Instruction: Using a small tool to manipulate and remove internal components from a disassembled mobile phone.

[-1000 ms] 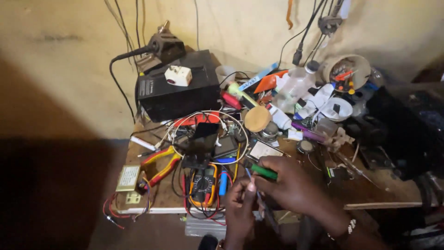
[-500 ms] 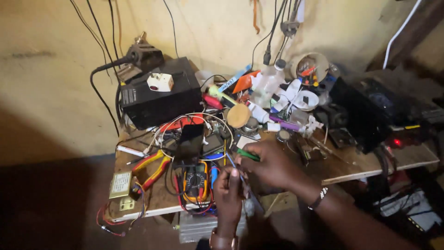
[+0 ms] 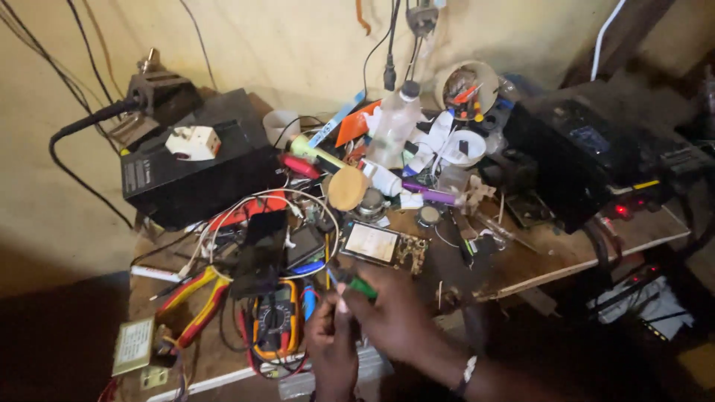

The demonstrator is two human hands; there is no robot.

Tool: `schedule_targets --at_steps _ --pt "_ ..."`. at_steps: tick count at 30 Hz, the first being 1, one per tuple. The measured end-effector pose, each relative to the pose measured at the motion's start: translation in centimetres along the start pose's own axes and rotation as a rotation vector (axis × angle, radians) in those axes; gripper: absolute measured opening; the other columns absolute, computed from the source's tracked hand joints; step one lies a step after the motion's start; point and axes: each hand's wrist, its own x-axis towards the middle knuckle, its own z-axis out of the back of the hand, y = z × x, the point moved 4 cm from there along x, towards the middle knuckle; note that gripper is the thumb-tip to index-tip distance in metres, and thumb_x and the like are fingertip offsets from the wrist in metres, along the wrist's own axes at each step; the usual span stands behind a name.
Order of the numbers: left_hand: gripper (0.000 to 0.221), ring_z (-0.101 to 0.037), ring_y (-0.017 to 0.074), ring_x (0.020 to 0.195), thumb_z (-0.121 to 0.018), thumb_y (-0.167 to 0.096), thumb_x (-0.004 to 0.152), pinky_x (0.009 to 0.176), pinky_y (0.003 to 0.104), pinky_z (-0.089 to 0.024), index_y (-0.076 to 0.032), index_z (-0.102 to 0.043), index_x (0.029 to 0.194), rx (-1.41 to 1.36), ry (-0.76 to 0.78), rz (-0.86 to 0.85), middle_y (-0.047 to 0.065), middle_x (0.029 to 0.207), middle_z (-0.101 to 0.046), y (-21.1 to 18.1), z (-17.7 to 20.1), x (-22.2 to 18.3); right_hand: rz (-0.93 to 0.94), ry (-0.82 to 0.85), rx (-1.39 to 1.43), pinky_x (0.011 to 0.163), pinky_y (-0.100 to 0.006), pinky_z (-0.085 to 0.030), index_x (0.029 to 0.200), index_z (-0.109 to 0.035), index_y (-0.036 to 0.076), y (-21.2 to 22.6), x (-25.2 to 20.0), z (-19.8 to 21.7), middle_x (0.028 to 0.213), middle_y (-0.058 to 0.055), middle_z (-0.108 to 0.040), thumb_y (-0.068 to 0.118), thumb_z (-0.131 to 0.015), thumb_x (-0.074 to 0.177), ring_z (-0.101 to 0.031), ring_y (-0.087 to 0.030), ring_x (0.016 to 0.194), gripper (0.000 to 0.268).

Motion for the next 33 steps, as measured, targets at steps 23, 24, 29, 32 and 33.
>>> schedule_targets --at_steps 23,24,29,32,33 --pt "0.027 -0.044 0.0061 0.052 -0.047 -0.022 0.086 0.043 0.022 -0.034 -0.003 -0.061 0.075 0.042 -0.243 0.053 0.004 0.054 -0.054 0.4 0.0 -0.7 -0.014 -0.007 0.166 0.047 -0.029 -0.027 0.053 -0.042 0.014 -1.6 0.4 -0.8 0.054 0.005 -0.041 0.015 -0.057 0.069 -0.039 -0.005 0.055 0.022" --pt "0.032 -0.038 0.0039 0.050 -0.044 -0.024 0.089 0.041 0.022 -0.029 -0.008 -0.057 0.064 0.131 -0.205 0.031 -0.001 0.050 -0.046 0.1 -0.3 -0.6 0.002 -0.035 0.152 0.047 -0.031 -0.026 0.053 -0.037 0.014 -1.7 0.1 -0.4 0.054 0.004 -0.037 0.019 -0.060 0.071 -0.037 -0.007 0.055 0.030" --pt "0.030 -0.041 0.0047 0.055 -0.050 -0.030 0.083 0.048 0.022 -0.031 -0.006 -0.064 0.072 0.112 -0.150 0.016 0.002 0.055 -0.052 2.3 -0.3 -0.7 -0.052 -0.062 0.128 0.044 -0.031 -0.024 0.048 -0.038 0.014 -1.5 0.1 1.0 0.047 0.004 -0.034 0.021 -0.058 0.073 -0.033 -0.006 0.049 0.033" --pt "0.030 -0.033 0.0029 0.040 -0.051 -0.032 0.081 0.036 0.020 -0.021 -0.008 -0.060 0.066 0.080 -0.118 -0.021 0.000 0.041 -0.043 1.5 -0.9 -1.0 -0.085 -0.039 -0.007 0.043 -0.032 -0.022 0.047 -0.037 0.014 -2.2 0.7 0.9 0.045 0.003 -0.031 0.030 -0.059 0.079 -0.031 -0.007 0.045 0.042" --pt "0.032 -0.035 0.0036 0.039 -0.050 -0.034 0.082 0.036 0.019 -0.022 -0.007 -0.058 0.068 -0.049 -0.076 -0.037 0.001 0.043 -0.044 0.6 -1.6 -0.9 -0.099 -0.007 -0.060 0.043 -0.032 -0.022 0.048 -0.037 0.014 -2.4 1.0 0.8 0.046 0.004 -0.031 0.034 -0.061 0.080 -0.031 -0.007 0.046 0.045"
